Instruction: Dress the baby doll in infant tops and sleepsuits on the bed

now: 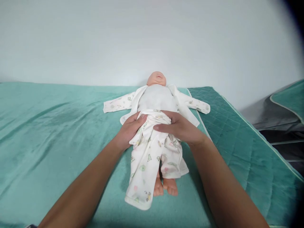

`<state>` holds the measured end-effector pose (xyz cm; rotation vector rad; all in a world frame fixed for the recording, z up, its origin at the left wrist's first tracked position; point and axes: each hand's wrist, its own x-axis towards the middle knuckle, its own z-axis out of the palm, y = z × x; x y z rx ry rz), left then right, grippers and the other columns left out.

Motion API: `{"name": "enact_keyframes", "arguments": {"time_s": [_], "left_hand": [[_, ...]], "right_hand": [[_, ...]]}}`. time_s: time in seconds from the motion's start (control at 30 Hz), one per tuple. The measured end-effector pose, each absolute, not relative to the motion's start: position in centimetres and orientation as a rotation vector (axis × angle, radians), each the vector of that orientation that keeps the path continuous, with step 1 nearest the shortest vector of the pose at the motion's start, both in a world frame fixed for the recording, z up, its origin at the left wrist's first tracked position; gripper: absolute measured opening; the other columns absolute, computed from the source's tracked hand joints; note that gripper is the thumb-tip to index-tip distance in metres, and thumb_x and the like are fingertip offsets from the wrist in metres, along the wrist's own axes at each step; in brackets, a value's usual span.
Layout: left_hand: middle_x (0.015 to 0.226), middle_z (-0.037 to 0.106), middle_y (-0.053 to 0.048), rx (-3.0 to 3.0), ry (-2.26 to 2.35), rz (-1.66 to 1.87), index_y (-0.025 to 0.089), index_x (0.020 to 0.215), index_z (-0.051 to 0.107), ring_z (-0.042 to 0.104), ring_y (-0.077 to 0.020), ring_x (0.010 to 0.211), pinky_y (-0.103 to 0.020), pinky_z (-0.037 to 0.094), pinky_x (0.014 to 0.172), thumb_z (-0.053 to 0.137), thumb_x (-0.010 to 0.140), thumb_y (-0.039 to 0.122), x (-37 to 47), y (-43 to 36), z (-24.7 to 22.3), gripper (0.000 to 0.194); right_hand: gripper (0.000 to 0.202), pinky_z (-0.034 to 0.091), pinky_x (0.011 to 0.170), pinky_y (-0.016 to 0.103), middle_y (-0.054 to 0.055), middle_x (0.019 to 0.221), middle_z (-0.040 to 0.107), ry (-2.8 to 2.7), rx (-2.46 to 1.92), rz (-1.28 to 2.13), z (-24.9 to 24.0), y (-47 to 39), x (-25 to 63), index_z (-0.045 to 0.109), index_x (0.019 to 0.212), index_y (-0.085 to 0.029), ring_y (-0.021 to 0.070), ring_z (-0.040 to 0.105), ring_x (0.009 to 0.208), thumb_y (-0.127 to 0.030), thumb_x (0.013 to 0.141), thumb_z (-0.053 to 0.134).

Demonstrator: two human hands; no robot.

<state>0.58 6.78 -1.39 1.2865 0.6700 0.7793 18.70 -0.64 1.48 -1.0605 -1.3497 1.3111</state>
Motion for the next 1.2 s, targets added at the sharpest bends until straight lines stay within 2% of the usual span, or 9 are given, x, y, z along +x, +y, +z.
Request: {"name": "enact_keyframes", "arguments": {"time_s": [0.07,0.13,0.23,0.4,0.5,0.6,0.83,1.0,1.2], "left_hand": [[0.092,0.072,-0.008,1.322,0.609,0.745,0.016,0.108,0.069,0.066,-0.0215,0.082,-0.029,0.051,0.068,0.061,0.085,0.056,0.5,6.7,-1.1,0.047],[0.102,0.071,-0.008,1.393,0.501,0.677,0.017,0.116,0.066,0.066,-0.0238,0.091,-0.03,0.052,0.072,0.068,0.08,0.055,0.3,6.8,-0.8,0.052],[0.108,0.07,-0.007,1.491,0.43,0.563,0.021,0.125,0.061,0.065,-0.0251,0.097,-0.029,0.052,0.076,0.085,0.065,0.038,0.1,6.9,-0.5,0.067],[0.095,0.072,-0.007,1.325,0.484,0.646,0.018,0.118,0.065,0.067,-0.0195,0.078,-0.026,0.05,0.064,0.073,0.08,0.037,0.2,6.6,-0.7,0.043],[0.091,0.072,-0.006,1.229,0.48,0.75,0.017,0.113,0.067,0.066,-0.0165,0.071,-0.024,0.049,0.06,0.069,0.084,0.039,0.5,6.2,-1.0,0.037],[0.087,0.072,-0.006,1.2,0.504,0.807,0.016,0.108,0.068,0.064,-0.0155,0.067,-0.024,0.048,0.058,0.066,0.086,0.044,0.6,6.0,-1.1,0.035],[0.092,0.073,-0.007,1.253,0.537,0.824,0.017,0.108,0.07,0.067,-0.0188,0.078,-0.027,0.051,0.07,0.065,0.086,0.046,0.7,5.4,-1.0,0.037],[0.093,0.074,-0.006,1.342,0.573,0.763,0.017,0.109,0.071,0.065,-0.0177,0.077,-0.026,0.049,0.069,0.067,0.085,0.046,0.5,5.7,-1.0,0.038],[0.106,0.072,-0.008,1.375,0.49,0.68,0.019,0.117,0.068,0.067,-0.0204,0.087,-0.028,0.051,0.074,0.076,0.077,0.036,0.3,5.6,-0.5,0.044]], "right_hand": [[0.026,0.05,0.074,0.03,0.001,0.089,0.068,-1.212,-1.012,1.296,1.2,-0.5,18.6,0.067,0.099,-0.02,0.018,0.064,0.082,-0.033,0.077,0.074],[0.021,0.048,0.067,0.027,-0.001,0.083,0.065,-1.112,-1.002,1.253,1.1,-0.3,18.5,0.065,0.092,-0.02,0.0151,0.061,0.075,-0.03,0.077,0.074],[0.017,0.046,0.063,0.024,-0.002,0.078,0.061,-1.056,-0.998,1.208,1.1,-0.1,18.4,0.061,0.086,-0.021,0.0128,0.056,0.07,-0.029,0.077,0.073],[0.022,0.044,0.061,0.023,-0.003,0.073,0.058,-1.131,-1.029,1.161,1.0,-0.2,18.1,0.06,0.083,-0.02,0.0111,0.053,0.066,-0.038,0.079,0.073],[0.029,0.048,0.067,0.026,0.001,0.085,0.066,-1.275,-1.135,1.159,1.3,-0.4,18.1,0.065,0.094,-0.019,0.0153,0.06,0.077,-0.043,0.08,0.072],[0.035,0.05,0.073,0.028,0.001,0.096,0.07,-1.501,-1.204,1.255,2.0,-0.7,18.4,0.068,0.104,-0.019,0.0192,0.063,0.088,-0.039,0.076,0.076],[0.028,0.051,0.074,0.029,0.002,0.095,0.072,-1.467,-1.159,1.327,1.3,-0.9,19.2,0.071,0.1,-0.017,0.0204,0.066,0.088,-0.033,0.077,0.076],[0.032,0.053,0.078,0.03,0.002,0.091,0.073,-1.18,-0.987,1.347,0.5,-0.6,19.4,0.07,0.105,-0.018,0.0191,0.068,0.088,-0.026,0.075,0.077],[0.032,0.054,0.073,0.03,0.003,0.09,0.072,-1.109,-1.005,1.328,1.0,-0.8,18.9,0.069,0.105,-0.019,0.0184,0.068,0.082,-0.03,0.076,0.076]]}}
